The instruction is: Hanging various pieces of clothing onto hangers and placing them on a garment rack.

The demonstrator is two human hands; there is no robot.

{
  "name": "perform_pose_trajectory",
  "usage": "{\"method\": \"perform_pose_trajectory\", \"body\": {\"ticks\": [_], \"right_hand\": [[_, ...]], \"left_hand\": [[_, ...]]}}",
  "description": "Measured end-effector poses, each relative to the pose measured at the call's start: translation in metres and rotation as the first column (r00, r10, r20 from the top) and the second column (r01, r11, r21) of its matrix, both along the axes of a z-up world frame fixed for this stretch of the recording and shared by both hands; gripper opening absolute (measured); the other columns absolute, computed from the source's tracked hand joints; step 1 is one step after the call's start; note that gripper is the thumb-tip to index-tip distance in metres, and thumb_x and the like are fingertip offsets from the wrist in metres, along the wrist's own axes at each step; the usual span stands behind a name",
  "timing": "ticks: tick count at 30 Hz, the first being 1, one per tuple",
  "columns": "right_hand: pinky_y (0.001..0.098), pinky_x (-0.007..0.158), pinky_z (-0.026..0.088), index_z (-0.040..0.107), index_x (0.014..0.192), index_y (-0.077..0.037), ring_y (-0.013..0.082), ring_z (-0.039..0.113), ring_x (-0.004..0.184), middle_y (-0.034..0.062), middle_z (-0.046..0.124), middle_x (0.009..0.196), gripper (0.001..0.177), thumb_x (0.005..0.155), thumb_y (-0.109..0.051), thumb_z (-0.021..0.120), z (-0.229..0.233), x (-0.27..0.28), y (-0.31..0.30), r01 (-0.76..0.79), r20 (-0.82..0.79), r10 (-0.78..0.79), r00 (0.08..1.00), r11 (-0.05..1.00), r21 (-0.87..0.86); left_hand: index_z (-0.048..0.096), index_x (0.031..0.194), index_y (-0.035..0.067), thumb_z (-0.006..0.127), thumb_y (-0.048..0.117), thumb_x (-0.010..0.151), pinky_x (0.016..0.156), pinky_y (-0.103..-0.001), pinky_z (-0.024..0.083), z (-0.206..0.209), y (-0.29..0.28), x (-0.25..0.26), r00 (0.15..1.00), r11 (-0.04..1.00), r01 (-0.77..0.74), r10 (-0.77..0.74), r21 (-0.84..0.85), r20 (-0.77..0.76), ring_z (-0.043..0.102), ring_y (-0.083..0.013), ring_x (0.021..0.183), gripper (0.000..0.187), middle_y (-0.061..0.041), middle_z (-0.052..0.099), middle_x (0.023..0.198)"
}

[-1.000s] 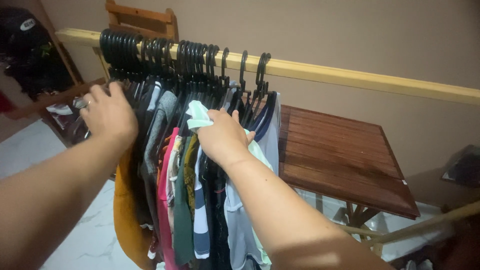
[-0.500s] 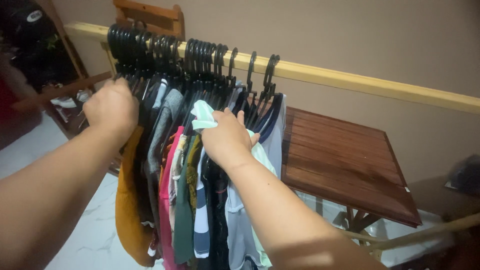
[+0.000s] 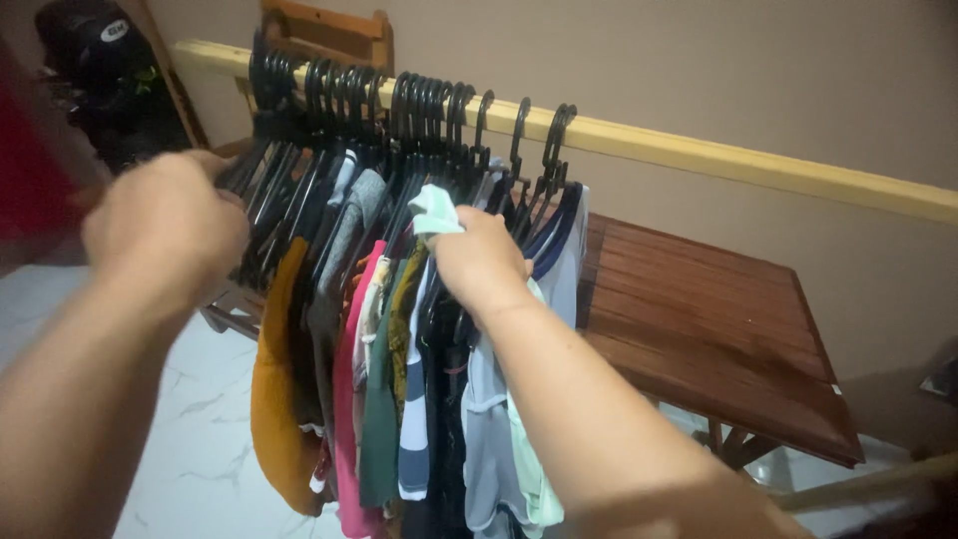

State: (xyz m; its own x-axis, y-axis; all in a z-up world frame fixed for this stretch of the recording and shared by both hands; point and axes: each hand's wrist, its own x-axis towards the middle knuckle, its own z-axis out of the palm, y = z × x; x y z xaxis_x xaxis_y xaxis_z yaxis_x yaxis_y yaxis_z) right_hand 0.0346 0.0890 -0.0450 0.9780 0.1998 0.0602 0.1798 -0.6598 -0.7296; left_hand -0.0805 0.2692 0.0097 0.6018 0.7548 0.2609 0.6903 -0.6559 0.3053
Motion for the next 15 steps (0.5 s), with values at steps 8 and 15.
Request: {"method": "perform_pose_trajectory", "body": {"ticks": [8, 15], "right_hand": [[0.0326, 0.076, 0.053, 0.078, 0.103, -0.004, 0.0193, 0.071, 0.084, 0.0084, 0.078, 0.092, 0.026, 0.081, -0.013, 0.07, -0.012, 0.015, -0.026, -0.109, -0.074, 0.191, 0.979, 0.792, 0.601], [0.0292, 0.073, 0.053, 0.077, 0.102, -0.003, 0.0131, 0.069, 0.08, 0.0042, 0.077, 0.091, 0.021, 0.085, -0.006, 0.066, 0.01, 0.002, -0.1, -0.141, 0.028, 0.191, 0.981, 0.611, 0.779]], "left_hand": [[0.034, 0.164, 0.019, 0.062, 0.007, 0.1, 0.07, -0.042, 0.054, 0.024, 0.002, -0.008, 0.922, 0.916, 0.358, -0.316, -0.181, 0.225, 0.066, -0.0271, 0.085, 0.071, -0.021, 0.069, 0.108], [0.043, 0.157, 0.023, 0.058, 0.007, 0.101, 0.051, -0.027, 0.053, 0.05, -0.107, -0.001, 0.649, 0.698, 0.664, -0.36, -0.268, 0.67, 0.063, -0.0127, 0.066, 0.06, -0.005, 0.065, 0.089]]}}
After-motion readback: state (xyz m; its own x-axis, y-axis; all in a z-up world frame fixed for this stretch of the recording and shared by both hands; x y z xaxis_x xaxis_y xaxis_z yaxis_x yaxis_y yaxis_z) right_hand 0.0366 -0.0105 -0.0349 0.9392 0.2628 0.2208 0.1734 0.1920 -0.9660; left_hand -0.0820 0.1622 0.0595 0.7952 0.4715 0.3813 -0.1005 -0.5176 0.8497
